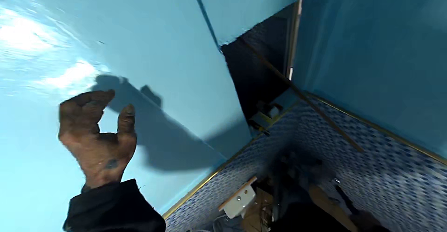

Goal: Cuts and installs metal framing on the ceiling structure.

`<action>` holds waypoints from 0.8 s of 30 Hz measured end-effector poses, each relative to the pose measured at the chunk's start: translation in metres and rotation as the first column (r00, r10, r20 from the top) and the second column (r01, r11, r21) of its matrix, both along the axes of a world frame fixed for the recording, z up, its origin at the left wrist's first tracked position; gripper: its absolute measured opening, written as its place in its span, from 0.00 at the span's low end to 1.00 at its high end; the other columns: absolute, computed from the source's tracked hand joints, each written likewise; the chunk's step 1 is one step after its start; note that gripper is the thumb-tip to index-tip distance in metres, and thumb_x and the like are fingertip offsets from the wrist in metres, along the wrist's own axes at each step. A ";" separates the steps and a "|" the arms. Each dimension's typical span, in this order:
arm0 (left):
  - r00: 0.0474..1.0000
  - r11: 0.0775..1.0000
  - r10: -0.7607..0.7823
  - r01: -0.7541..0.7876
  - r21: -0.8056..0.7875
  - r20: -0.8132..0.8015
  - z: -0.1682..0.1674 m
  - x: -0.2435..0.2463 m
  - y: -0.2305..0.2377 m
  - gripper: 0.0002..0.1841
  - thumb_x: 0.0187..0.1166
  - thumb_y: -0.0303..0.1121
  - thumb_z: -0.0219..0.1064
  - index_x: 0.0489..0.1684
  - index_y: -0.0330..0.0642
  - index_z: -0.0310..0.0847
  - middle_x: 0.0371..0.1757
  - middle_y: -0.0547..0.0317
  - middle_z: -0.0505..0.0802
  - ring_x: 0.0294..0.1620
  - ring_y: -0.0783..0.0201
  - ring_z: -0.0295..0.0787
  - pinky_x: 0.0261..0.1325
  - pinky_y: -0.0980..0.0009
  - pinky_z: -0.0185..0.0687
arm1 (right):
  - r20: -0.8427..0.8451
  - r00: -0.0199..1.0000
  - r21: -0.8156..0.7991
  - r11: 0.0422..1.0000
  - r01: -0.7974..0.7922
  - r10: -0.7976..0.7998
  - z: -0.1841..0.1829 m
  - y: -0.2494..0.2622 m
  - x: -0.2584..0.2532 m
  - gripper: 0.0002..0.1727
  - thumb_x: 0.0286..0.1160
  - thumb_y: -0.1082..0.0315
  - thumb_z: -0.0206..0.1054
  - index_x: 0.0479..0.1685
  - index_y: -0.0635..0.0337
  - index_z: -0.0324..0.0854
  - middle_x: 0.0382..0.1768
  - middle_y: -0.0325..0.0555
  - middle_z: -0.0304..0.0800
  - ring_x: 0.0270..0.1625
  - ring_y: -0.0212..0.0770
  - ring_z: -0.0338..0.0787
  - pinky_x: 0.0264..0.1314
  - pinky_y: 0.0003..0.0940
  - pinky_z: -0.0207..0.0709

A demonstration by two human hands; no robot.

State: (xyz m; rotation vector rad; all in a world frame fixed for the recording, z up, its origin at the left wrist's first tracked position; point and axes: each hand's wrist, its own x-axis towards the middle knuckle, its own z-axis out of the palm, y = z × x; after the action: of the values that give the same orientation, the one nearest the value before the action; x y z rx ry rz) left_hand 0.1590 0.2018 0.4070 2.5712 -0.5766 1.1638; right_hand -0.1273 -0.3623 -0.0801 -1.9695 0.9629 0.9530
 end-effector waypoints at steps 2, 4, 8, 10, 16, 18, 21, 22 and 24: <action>0.999 0.999 -0.009 0.011 -0.043 0.047 -0.023 0.009 -0.024 0.28 0.86 0.47 0.63 0.77 0.35 0.77 0.80 0.30 0.74 0.80 0.40 0.71 0.81 0.50 0.67 | 0.073 0.994 0.041 0.996 0.084 -0.087 0.008 0.001 0.029 0.25 0.87 0.56 0.63 0.71 0.69 0.78 0.53 0.68 0.89 0.49 0.62 0.92 0.56 0.61 0.84; 0.998 0.999 -0.011 0.014 -0.045 0.063 -0.048 0.021 -0.048 0.28 0.85 0.48 0.63 0.78 0.41 0.77 0.85 0.32 0.68 0.85 0.40 0.65 0.84 0.52 0.64 | 0.213 0.974 0.034 0.997 0.073 -0.079 0.030 0.000 0.071 0.24 0.88 0.55 0.61 0.68 0.66 0.80 0.49 0.65 0.91 0.44 0.59 0.93 0.52 0.60 0.86; 0.973 0.988 -0.156 0.157 0.007 0.171 -0.071 0.057 -0.098 0.25 0.82 0.44 0.67 0.73 0.40 0.80 0.82 0.16 0.68 0.88 0.23 0.53 0.88 0.37 0.49 | 0.456 0.888 -0.021 0.999 -0.043 0.048 0.097 -0.004 0.190 0.21 0.92 0.61 0.53 0.70 0.69 0.76 0.48 0.64 0.87 0.44 0.56 0.88 0.53 0.55 0.82; 0.963 0.992 -0.128 0.123 0.037 0.236 -0.083 0.085 -0.105 0.27 0.82 0.50 0.66 0.78 0.50 0.78 0.85 0.24 0.68 0.90 0.25 0.52 0.88 0.31 0.45 | 0.523 0.840 -0.095 0.989 -0.112 0.146 0.120 -0.010 0.257 0.24 0.88 0.64 0.56 0.77 0.70 0.71 0.57 0.68 0.86 0.53 0.58 0.89 0.61 0.55 0.81; 0.917 0.966 0.180 -0.233 0.112 0.355 -0.123 0.144 -0.088 0.36 0.79 0.65 0.61 0.90 0.75 0.64 0.94 0.47 0.61 0.93 0.36 0.52 0.84 0.24 0.44 | 0.594 0.756 -0.256 0.955 -0.148 0.276 0.100 -0.024 0.444 0.37 0.70 0.61 0.78 0.78 0.68 0.71 0.61 0.72 0.85 0.63 0.68 0.86 0.67 0.68 0.77; 0.904 0.951 0.213 -0.279 0.133 0.371 -0.134 0.140 -0.084 0.35 0.81 0.59 0.64 0.90 0.65 0.66 0.88 0.38 0.69 0.86 0.36 0.65 0.81 0.33 0.59 | 0.536 0.770 -0.301 0.931 -0.209 0.346 0.089 -0.023 0.491 0.41 0.70 0.59 0.79 0.81 0.68 0.68 0.68 0.73 0.81 0.72 0.69 0.82 0.75 0.67 0.72; 0.892 0.945 0.268 -0.318 0.082 0.364 -0.151 0.131 -0.077 0.35 0.83 0.50 0.67 0.89 0.48 0.67 0.79 0.37 0.79 0.78 0.45 0.77 0.78 0.51 0.70 | 0.464 0.786 -0.349 0.900 -0.262 0.409 0.064 -0.022 0.541 0.43 0.69 0.59 0.79 0.84 0.66 0.66 0.74 0.75 0.75 0.76 0.71 0.77 0.77 0.67 0.71; 0.896 0.942 0.273 -0.322 0.090 0.349 -0.156 0.128 -0.073 0.34 0.84 0.48 0.65 0.89 0.44 0.65 0.77 0.38 0.80 0.76 0.47 0.80 0.77 0.52 0.73 | 0.450 0.789 -0.353 0.895 -0.273 0.419 0.055 -0.024 0.552 0.43 0.69 0.59 0.79 0.85 0.65 0.65 0.76 0.75 0.73 0.77 0.72 0.76 0.77 0.67 0.71; 0.908 0.940 0.271 -0.321 0.117 0.321 -0.162 0.123 -0.069 0.32 0.87 0.46 0.62 0.85 0.37 0.64 0.70 0.37 0.84 0.68 0.50 0.84 0.69 0.54 0.78 | 0.423 0.795 -0.357 0.886 -0.296 0.436 0.041 -0.026 0.565 0.44 0.69 0.62 0.79 0.86 0.63 0.64 0.78 0.77 0.69 0.77 0.73 0.76 0.76 0.67 0.73</action>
State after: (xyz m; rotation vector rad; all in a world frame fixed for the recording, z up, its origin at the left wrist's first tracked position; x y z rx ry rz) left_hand 0.2820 0.1330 0.2449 2.7105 -0.3601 1.6980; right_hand 0.4379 -0.3884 -0.0389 -2.5342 0.4315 0.4677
